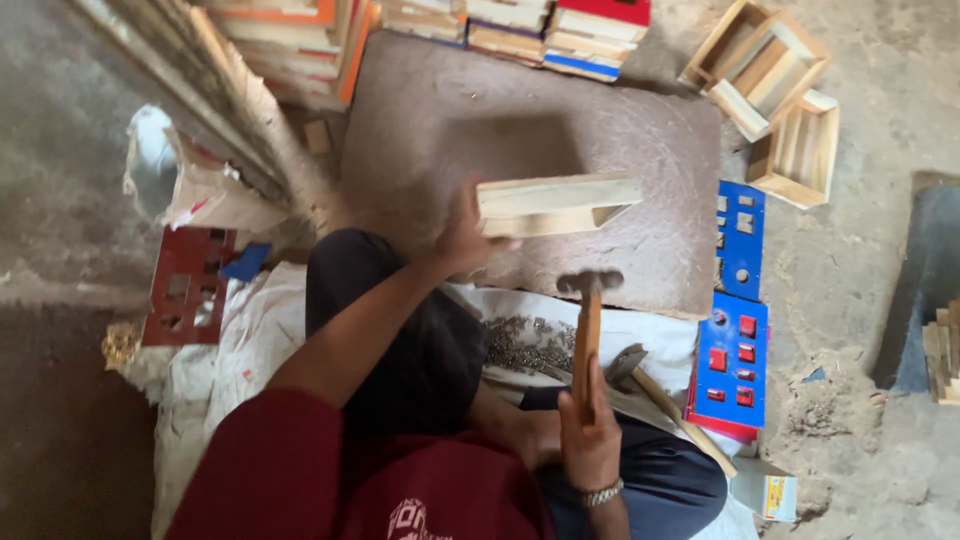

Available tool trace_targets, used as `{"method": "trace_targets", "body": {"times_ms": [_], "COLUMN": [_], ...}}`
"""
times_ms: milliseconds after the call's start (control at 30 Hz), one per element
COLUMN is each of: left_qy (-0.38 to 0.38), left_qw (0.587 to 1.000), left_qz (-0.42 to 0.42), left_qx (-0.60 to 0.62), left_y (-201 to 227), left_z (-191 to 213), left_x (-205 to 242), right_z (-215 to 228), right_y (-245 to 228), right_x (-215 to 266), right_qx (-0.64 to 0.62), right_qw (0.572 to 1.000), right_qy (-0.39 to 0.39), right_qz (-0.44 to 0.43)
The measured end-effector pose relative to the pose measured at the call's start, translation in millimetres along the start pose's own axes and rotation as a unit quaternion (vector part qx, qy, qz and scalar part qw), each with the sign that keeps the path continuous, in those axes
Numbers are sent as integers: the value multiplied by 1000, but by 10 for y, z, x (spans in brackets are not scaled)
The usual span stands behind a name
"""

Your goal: The person sits on the floor and uses a hammer to drive nails into red and blue plastic templates placed on a cushion. They repeatedly pick up nails, position them in the template holes, and hammer them in, then remove the template to reveal a small wooden box frame.

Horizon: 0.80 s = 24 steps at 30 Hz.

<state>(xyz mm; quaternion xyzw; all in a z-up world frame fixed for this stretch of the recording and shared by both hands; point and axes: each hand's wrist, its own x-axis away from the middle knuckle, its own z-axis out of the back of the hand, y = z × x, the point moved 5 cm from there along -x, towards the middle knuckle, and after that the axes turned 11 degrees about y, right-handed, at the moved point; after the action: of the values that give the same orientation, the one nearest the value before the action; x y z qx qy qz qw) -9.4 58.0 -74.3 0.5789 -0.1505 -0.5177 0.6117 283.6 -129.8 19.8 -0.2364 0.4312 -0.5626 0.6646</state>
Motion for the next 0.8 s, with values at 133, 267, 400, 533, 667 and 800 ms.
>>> {"method": "trace_targets", "body": {"times_ms": [133,267,400,533,667,800], "left_qy": [-12,-2,-1,-6,-7,-16], "left_qw": [996,995,997,995,998,997], "left_qz": [84,97,80,93,57,76], "left_qx": [39,-13,-16,-27,-4,-29], "left_y": [-303,-295,-201,-218,-274,-438], "left_z": [-721,-966,-937,-938,-973,-1055], "left_x": [81,145,143,106,138,190], "right_z": [33,364,91,-431,-316,-188], "right_y": [-366,-778,-761,-386,-164,-148], "right_x": [-557,-897,-952,-1012,-875,-569], "right_qx": [60,31,51,165,73,-6], "right_qw": [998,976,967,979,995,999], "right_qy": [-10,104,147,37,-3,34], "right_qz": [36,187,200,112,69,27]}}
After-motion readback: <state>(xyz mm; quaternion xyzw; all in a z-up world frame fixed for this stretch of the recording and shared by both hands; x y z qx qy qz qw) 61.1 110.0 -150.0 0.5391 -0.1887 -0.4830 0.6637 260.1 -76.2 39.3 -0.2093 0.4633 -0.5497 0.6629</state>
